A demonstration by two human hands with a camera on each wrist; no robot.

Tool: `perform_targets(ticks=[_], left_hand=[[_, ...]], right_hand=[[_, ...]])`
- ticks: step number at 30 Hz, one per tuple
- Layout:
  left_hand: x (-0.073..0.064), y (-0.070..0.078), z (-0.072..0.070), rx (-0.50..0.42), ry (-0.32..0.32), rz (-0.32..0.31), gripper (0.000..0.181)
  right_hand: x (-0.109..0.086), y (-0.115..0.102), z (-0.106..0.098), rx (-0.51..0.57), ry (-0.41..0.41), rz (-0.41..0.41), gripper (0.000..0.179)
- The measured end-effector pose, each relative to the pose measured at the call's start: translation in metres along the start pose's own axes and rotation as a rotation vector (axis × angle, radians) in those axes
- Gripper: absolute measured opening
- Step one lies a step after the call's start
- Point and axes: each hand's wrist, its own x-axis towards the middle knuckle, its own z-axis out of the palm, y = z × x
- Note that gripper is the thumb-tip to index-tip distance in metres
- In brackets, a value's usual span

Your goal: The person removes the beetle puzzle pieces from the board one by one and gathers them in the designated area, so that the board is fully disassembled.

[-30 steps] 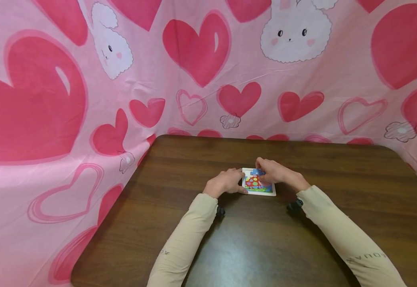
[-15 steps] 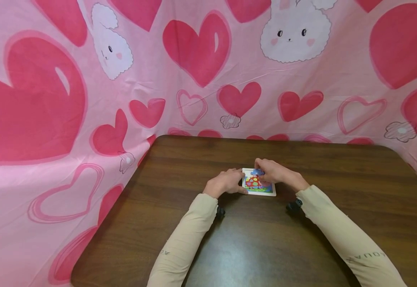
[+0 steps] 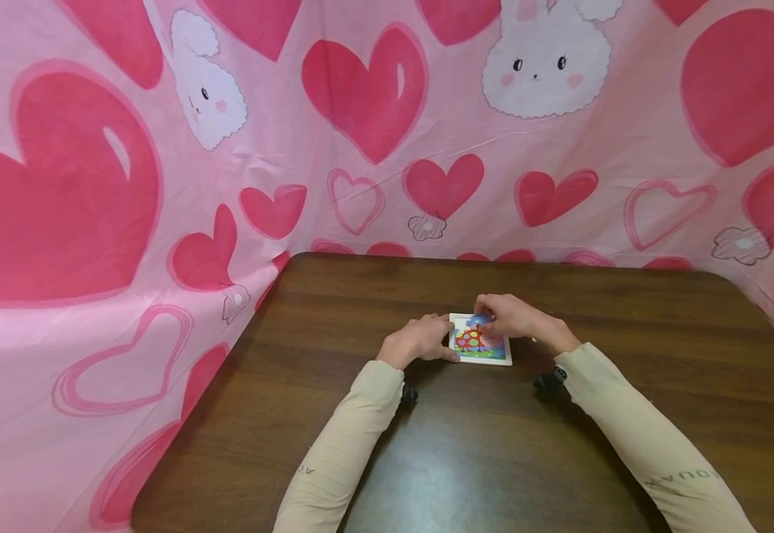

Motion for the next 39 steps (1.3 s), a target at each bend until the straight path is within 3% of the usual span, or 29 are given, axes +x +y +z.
perform_targets(ticks=[13,22,30,39], left_hand=[[-0.001,-0.001,0.000,0.000,-0.003,-0.001,0.069],[0.000,0.000,0.001,0.014,0.005,-0.002,0.068],[-0.002,0.001,0.000,0.020,0.001,-0.002,0.068],[-0.001,0.000,0.000,0.021,0.004,0.000,0.067]], right_hand=[[-0.012,0.014,-0.006,-0.036,0.060,-0.053,0.027],[-0.024,0.024,-0.012,0.027,0.011,0.002,0.027],[-0.034,0.031,-0.019,-0.016,0.039,0.012,0.026],[-0.042,0.044,-0.026,0.013,0.032,0.039,0.027]])
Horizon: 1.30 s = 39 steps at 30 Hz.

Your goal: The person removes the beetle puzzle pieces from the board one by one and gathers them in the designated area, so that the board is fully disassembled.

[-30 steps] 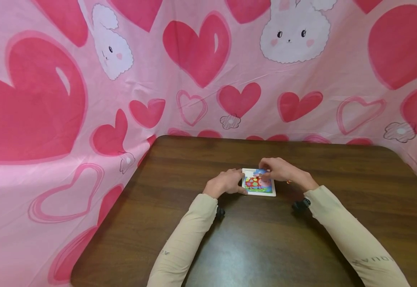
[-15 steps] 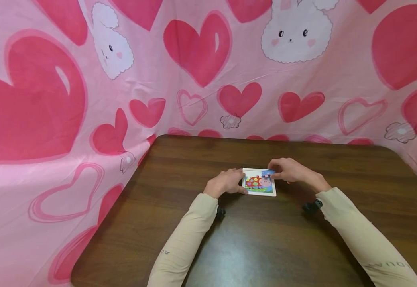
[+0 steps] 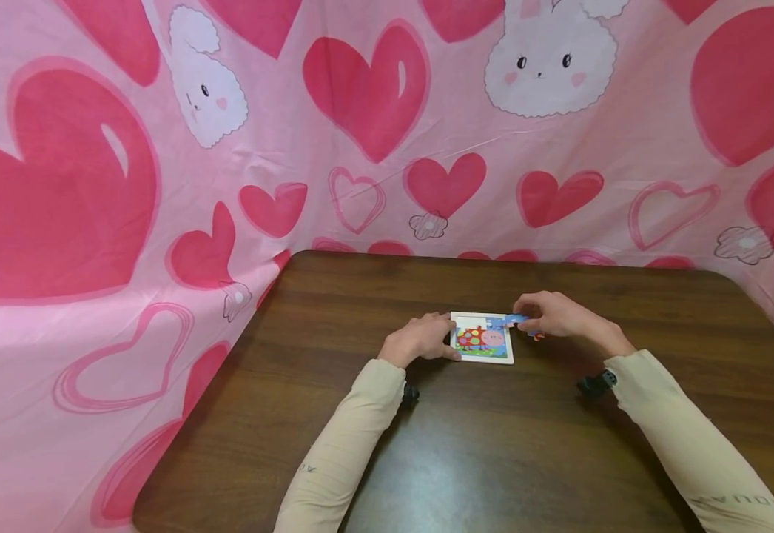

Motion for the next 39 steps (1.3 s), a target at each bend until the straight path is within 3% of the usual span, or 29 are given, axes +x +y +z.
perform_targets(ticks=[9,23,30,39], left_hand=[[-0.001,0.000,-0.001,-0.025,-0.014,-0.012,0.069],[-0.001,0.001,-0.002,0.010,-0.002,0.000,0.065],[0.000,0.000,-0.002,0.016,0.001,0.001,0.064],[-0.001,0.000,-0.002,0.014,0.005,0.006,0.063]], right_hand=[[-0.008,0.013,-0.006,-0.002,-0.012,0.016,0.026],[-0.025,0.027,-0.010,-0.050,0.015,-0.028,0.021],[-0.031,0.034,-0.014,-0.062,-0.009,-0.017,0.022],[-0.037,0.041,-0.015,-0.137,0.040,-0.059,0.017]])
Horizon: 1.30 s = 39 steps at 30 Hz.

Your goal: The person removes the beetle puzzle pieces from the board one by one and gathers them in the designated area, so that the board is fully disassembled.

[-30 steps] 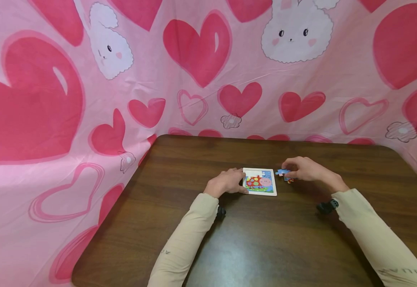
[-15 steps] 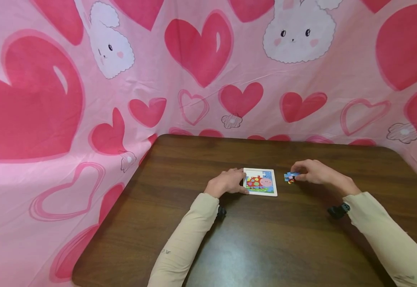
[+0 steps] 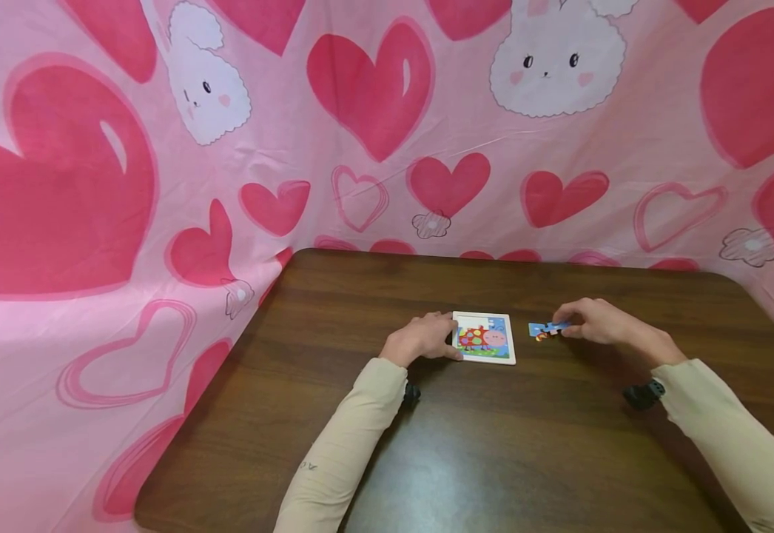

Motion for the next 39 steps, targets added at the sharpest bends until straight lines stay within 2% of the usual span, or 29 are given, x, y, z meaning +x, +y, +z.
perform_targets(ticks=[11,20,30,34,39], left_hand=[[0.001,0.000,0.000,0.001,0.003,0.005,0.062],[0.000,0.000,0.001,-0.016,-0.001,-0.004,0.065],[0.001,-0.002,0.002,-0.022,0.001,-0.007,0.064],[0.000,-0.001,0.001,-0.022,-0.002,-0.003,0.065],[0.000,-0.001,0.002,-0.022,0.003,0.000,0.063]], right_hand=[[-0.005,0.005,-0.001,-0.021,-0.026,0.005,0.014],[-0.007,0.007,-0.002,0.001,-0.050,-0.030,0.014],[-0.007,0.008,0.004,-0.033,0.018,-0.121,0.016],[-0.004,0.005,0.006,-0.048,0.054,-0.109,0.015],[0.001,-0.006,0.007,-0.024,0.059,-0.047,0.012]])
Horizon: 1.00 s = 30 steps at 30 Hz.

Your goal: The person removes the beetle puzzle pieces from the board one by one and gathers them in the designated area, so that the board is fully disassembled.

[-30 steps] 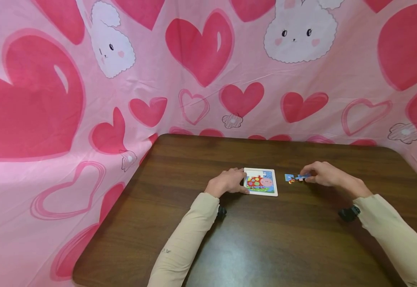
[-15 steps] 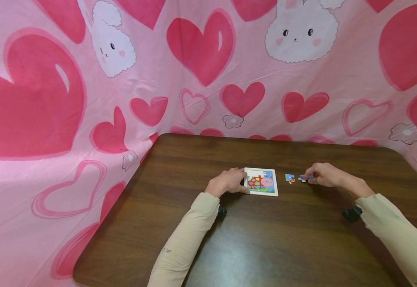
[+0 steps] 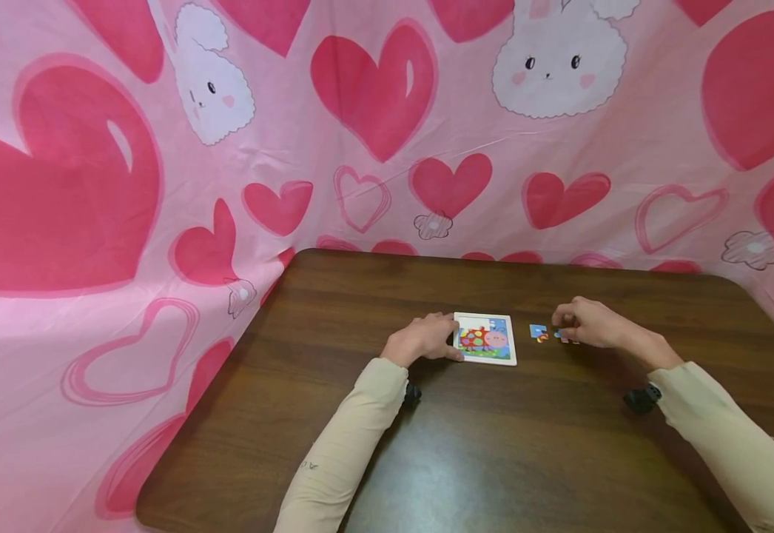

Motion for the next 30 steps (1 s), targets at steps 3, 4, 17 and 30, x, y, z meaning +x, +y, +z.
perform_targets(ticks=[3,4,17,30], left_hand=[[0.001,0.000,0.000,0.000,0.003,0.003,0.063],[0.001,0.000,0.000,-0.001,0.003,0.002,0.063],[0.001,0.000,0.001,-0.010,-0.009,-0.016,0.065],[0.001,-0.001,0.001,-0.007,-0.007,-0.012,0.066]], right_hand=[[0.004,-0.005,0.000,0.027,-0.017,0.044,0.014],[0.005,-0.007,0.001,0.037,-0.020,0.052,0.014],[0.023,-0.020,0.011,0.061,0.023,0.027,0.012],[0.042,-0.032,0.022,0.059,0.018,0.006,0.021]])
